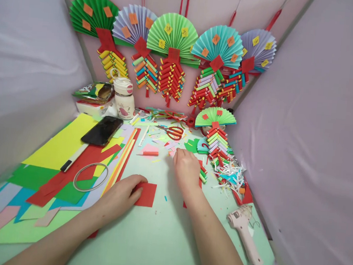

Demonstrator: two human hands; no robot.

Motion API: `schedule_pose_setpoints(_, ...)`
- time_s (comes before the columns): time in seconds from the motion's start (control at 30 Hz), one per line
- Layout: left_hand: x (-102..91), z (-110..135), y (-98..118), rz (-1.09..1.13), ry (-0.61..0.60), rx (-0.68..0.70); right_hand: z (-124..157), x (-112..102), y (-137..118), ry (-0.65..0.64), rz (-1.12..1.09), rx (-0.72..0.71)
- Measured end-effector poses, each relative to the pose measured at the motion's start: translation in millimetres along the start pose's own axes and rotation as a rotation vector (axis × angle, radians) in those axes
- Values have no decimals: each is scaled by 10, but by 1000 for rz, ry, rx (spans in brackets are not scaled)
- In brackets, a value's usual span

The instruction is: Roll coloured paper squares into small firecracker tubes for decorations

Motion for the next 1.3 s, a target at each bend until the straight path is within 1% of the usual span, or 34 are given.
schedule_pose_setpoints(0.03,7,3,0,23,-9,-5,54,-61,-38,12,-36,-37)
schedule_pose_setpoints(0.1,72,20,2,92,-72,-22,199,-111,-154,-18,-109,-118)
schedule_pose_setpoints(0.2,222,70,30,200,-211,-47,429,-68,-331,-120,-211,-205)
schedule_pose_setpoints(0.27,257,92,63,219,-243,-46,540,1,-424,-190,-278,-256)
schedule_pose_setpoints(0.37,222,91,126,172,-213,-17,618,120,-474,-267,-346,-304)
schedule_pose_setpoints(0.5,178,80,212,56,-155,65,615,225,-400,-286,-383,-271)
schedule_pose_setpoints(0.6,141,76,272,-29,-93,172,590,194,-312,-241,-412,-217)
schedule_pose_setpoints(0.7,49,78,329,-94,-10,271,559,128,-196,-191,-409,-159)
schedule_pose_setpoints(0.77,27,94,354,-131,-2,301,551,113,-148,-184,-409,-148)
schedule_pose_setpoints(0.83,88,142,394,-181,-46,333,565,131,-146,-196,-426,-159)
schedule_pose_setpoints(0.93,279,278,502,-271,-106,428,628,193,-237,-230,-448,-217)
schedule_pose_setpoints(1.0,383,370,587,-302,-85,501,688,236,-330,-259,-462,-266)
schedule_pose_setpoints(1.07,452,425,638,-319,-54,539,742,261,-412,-284,-480,-305)
schedule_pose_setpoints(1.17,496,442,664,-356,-37,558,780,258,-473,-289,-486,-337)
schedule_pose_setpoints(1.3,465,414,654,-346,-25,541,777,251,-474,-291,-468,-338)
Point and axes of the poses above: each hand's wrist, its own z-axis away from the middle knuckle, its own x-axis out of the palm, y = z × x, the point moved 10 cm from there along -z, towards the middle knuckle, and after that the axes turned 8 degrees about y, right-handed, at the moved point
